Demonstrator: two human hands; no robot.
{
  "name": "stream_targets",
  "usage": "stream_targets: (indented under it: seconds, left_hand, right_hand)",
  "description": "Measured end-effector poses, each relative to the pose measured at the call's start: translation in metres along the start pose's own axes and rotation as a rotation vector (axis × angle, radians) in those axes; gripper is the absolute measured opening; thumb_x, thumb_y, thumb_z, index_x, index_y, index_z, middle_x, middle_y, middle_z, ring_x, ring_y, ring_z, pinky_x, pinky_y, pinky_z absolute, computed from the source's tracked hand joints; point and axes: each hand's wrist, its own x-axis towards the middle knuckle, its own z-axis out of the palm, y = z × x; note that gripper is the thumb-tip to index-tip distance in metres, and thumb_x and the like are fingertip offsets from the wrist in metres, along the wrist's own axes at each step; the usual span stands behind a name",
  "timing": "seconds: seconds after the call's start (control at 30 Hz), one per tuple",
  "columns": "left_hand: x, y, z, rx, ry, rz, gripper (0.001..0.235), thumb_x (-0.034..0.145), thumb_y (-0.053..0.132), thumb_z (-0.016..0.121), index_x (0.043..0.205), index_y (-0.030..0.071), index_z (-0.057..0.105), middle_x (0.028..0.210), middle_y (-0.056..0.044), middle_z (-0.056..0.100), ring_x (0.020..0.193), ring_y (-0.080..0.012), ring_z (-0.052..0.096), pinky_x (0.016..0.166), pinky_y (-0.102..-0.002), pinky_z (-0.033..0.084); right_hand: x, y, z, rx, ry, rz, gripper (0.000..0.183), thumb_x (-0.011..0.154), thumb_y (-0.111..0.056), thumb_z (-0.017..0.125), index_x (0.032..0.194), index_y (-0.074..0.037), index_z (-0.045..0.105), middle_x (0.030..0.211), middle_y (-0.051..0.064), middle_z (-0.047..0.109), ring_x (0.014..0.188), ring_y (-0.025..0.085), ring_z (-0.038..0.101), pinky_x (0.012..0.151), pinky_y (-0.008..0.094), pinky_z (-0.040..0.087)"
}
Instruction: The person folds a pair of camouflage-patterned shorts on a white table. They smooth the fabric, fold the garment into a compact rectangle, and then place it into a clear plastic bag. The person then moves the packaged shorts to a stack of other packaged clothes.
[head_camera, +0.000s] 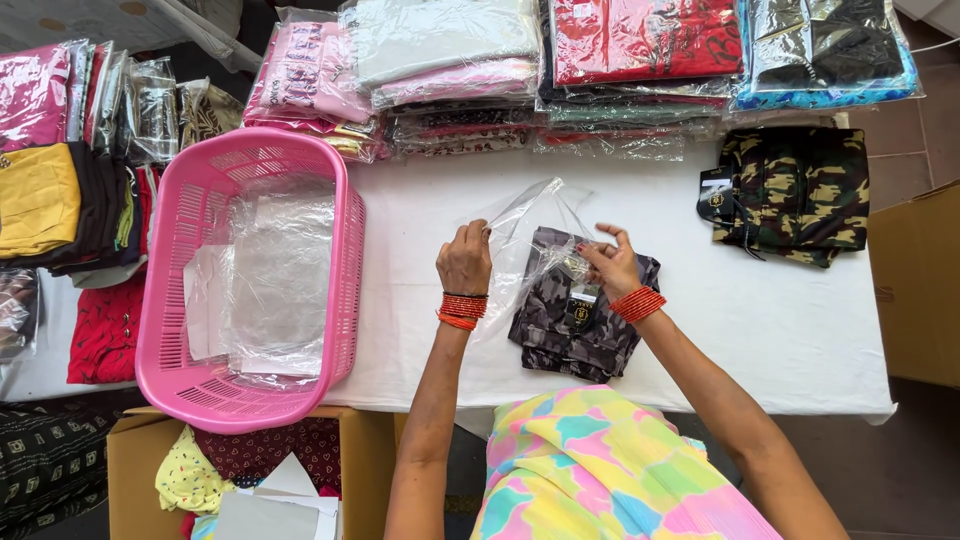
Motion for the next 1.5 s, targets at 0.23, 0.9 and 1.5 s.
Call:
stream_targets:
  seconds: [0.23, 0.9, 1.5]
  left_hand:
    - [0.007, 0.005, -0.003, -0.056, -0.03, 0.022, 0.033, 0.094, 0.03, 0.073, 0.118, 0.008, 0.069, 0.102, -0.009, 0.071, 0.086, -0.0247, 0.066, 0.075, -0.039, 0.051]
    - [-0.028, -0.002, 0.069, -0.469, -0.219, -0.306, 0.038, 0.101, 0.033, 0.063, 0.133, 0.014, 0.057, 0.147, -0.011, 0.055, 0.132, -0.0283, 0.057, 0.114, -0.045, 0.05]
    - [-0.099, -0.119, 0.131, -0.264, -0.551, -0.652, 0.026, 0.1, 0.028, 0.067, 0.107, 0.003, 0.064, 0.116, -0.014, 0.066, 0.101, -0.0306, 0.066, 0.095, -0.045, 0.052]
  right_hand:
    - [0.003, 0.002, 0.004, -0.248, -0.004, -0.279, 0.06, 0.089, -0.001, 0.071, 0.137, -0.008, 0.035, 0.094, 0.007, 0.066, 0.067, 0.013, 0.067, 0.053, 0.028, 0.063]
    - [0.013, 0.09, -0.031, 0.348, -0.086, 0.284, 0.026, 0.088, 0.004, 0.069, 0.11, -0.001, 0.057, 0.1, 0.011, 0.068, 0.096, 0.023, 0.069, 0.087, 0.044, 0.064]
    - [0.018, 0.142, -0.094, -0.086, 0.093, 0.23, 0.026, 0.092, -0.011, 0.075, 0.115, -0.004, 0.066, 0.098, 0.008, 0.075, 0.079, 0.012, 0.066, 0.063, 0.028, 0.057]
